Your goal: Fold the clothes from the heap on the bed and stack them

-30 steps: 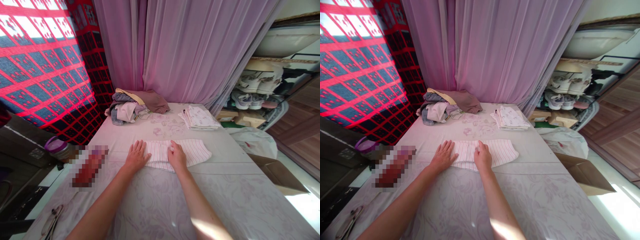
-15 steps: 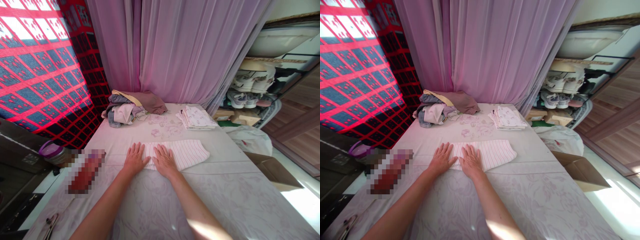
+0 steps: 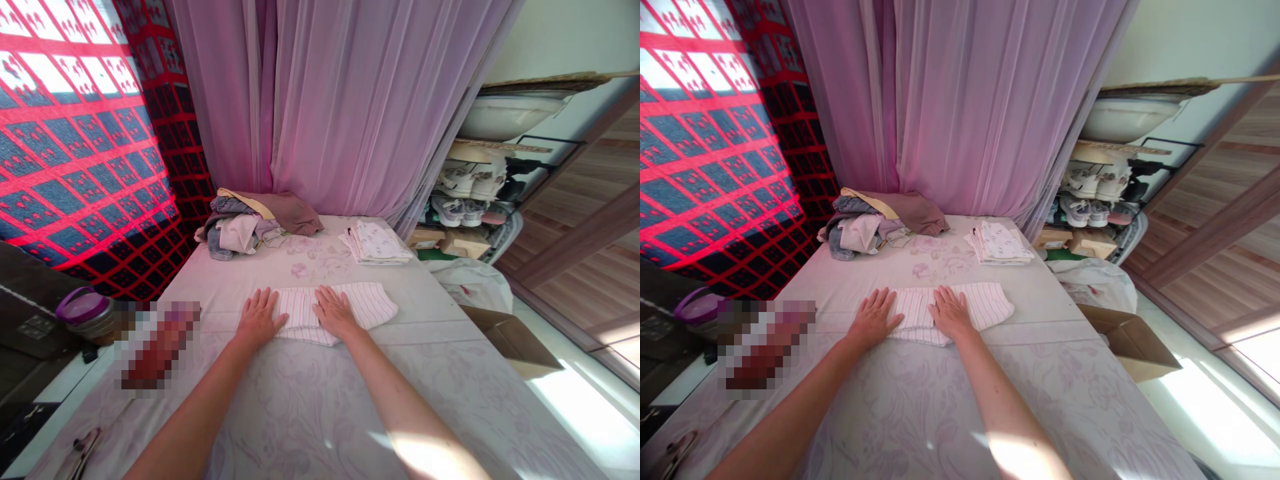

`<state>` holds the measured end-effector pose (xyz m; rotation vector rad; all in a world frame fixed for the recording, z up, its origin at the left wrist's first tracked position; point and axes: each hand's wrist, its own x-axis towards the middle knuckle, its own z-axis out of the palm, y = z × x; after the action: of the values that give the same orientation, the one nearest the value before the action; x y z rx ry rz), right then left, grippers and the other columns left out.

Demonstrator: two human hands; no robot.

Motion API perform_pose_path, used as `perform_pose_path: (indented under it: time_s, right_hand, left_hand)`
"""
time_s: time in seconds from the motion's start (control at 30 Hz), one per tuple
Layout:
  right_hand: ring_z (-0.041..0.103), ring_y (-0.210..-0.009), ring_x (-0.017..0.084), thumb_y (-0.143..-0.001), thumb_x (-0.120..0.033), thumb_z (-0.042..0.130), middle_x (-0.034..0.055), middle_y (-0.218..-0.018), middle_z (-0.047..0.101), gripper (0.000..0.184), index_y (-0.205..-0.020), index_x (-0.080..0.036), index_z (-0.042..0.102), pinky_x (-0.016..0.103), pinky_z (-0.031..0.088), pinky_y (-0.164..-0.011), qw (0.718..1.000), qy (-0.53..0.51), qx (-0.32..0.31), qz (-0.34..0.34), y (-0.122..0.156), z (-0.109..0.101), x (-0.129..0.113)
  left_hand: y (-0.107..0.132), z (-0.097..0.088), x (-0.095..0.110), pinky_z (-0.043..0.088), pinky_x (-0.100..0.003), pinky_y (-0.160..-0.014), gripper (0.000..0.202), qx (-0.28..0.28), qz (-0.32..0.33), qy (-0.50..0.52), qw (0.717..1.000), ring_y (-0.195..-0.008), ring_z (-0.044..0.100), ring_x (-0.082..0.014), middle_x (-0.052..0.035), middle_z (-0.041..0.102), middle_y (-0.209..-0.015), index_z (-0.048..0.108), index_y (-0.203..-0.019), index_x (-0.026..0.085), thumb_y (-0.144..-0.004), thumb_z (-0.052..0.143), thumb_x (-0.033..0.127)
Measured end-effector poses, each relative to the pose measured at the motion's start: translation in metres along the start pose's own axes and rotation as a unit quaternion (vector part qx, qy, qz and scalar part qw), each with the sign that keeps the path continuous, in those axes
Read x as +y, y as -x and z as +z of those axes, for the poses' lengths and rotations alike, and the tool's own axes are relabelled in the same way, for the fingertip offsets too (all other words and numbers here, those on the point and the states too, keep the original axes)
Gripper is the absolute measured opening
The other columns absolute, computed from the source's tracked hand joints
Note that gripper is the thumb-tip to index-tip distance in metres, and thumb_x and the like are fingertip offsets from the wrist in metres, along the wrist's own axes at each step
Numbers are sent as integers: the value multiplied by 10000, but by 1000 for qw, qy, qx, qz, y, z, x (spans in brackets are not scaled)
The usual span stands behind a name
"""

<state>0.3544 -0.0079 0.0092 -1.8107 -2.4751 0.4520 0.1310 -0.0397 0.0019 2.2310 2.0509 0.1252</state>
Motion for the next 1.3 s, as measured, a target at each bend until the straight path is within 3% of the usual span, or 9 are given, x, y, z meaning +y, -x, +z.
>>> perform_pose_path:
  time_s: [0.23,0.37,0.57,0.67,0.87,1.0,1.1,1.2,1.3]
  right_hand:
    - [132,-1444,211,-969,-440,226,63,-1579,181,565,-1487,-217,268,549,80,-1132,996,31,23,84,6,-6,38]
    - [148,-1439,203,-969,-451,222,68,-1575,198,563,-1483,-229,277,549,98,-1130,995,34,14,88,9,-12,55]
    - [159,-1435,218,-969,-432,249,66,-1571,211,554,-1473,-207,304,554,65,-1136,985,68,52,151,18,-15,85]
    - [174,-1431,216,-970,-430,252,63,-1565,231,551,-1468,-202,313,554,73,-1136,984,73,62,148,21,-12,95]
    - [239,-1410,210,-974,-376,251,69,-1539,303,499,-1440,-242,372,535,64,-1138,984,80,103,119,33,-8,77]
    - [199,-1427,213,-971,-421,251,40,-1561,249,509,-1450,-282,354,533,84,-1133,996,52,67,35,51,0,53]
    - [196,-1428,222,-967,-432,262,40,-1557,258,512,-1445,-282,367,537,81,-1129,997,40,58,22,60,6,45]
    - [253,-1405,215,-964,-396,282,41,-1528,330,482,-1407,-279,430,512,117,-1126,996,20,81,6,65,10,52]
    - [358,-1343,216,-952,-333,309,47,-1415,498,417,-1256,-276,589,486,150,-1119,985,4,171,17,70,12,70]
  left_hand:
    - [0,-2,0,204,-506,-1116,685,-10,-4,-9,1000,-1433,191,-338,-134,267,-1550,345,-1459,162,-889,382,540]
    - [-1,-3,0,206,-507,-1118,688,-16,-8,-16,1000,-1433,189,-337,-129,263,-1553,340,-1463,157,-892,376,539]
    - [-1,-2,0,198,-493,-1122,691,-13,-6,-19,1000,-1434,187,-332,-124,272,-1551,343,-1461,167,-885,390,545]
    - [-1,-2,0,203,-494,-1118,692,-13,-7,-23,1000,-1432,196,-331,-127,279,-1547,345,-1460,171,-884,385,554]
    - [2,-2,1,217,-486,-1125,682,-3,-8,-36,999,-1432,206,-315,-108,291,-1546,353,-1455,177,-890,384,558]
    - [1,-1,1,231,-489,-1122,668,3,-7,-39,999,-1429,219,-308,-100,298,-1544,365,-1447,192,-891,385,562]
    - [1,-1,1,256,-505,-1108,650,20,-6,-32,999,-1419,247,-312,-107,329,-1530,394,-1429,198,-883,413,550]
    - [6,-1,2,252,-537,-1105,555,75,-6,-34,997,-1389,315,-319,-117,403,-1487,484,-1360,210,-881,456,489]
    - [17,0,9,206,-551,-1125,386,158,48,-21,986,-1344,395,-298,-105,515,-1403,588,-1237,232,-904,443,364]
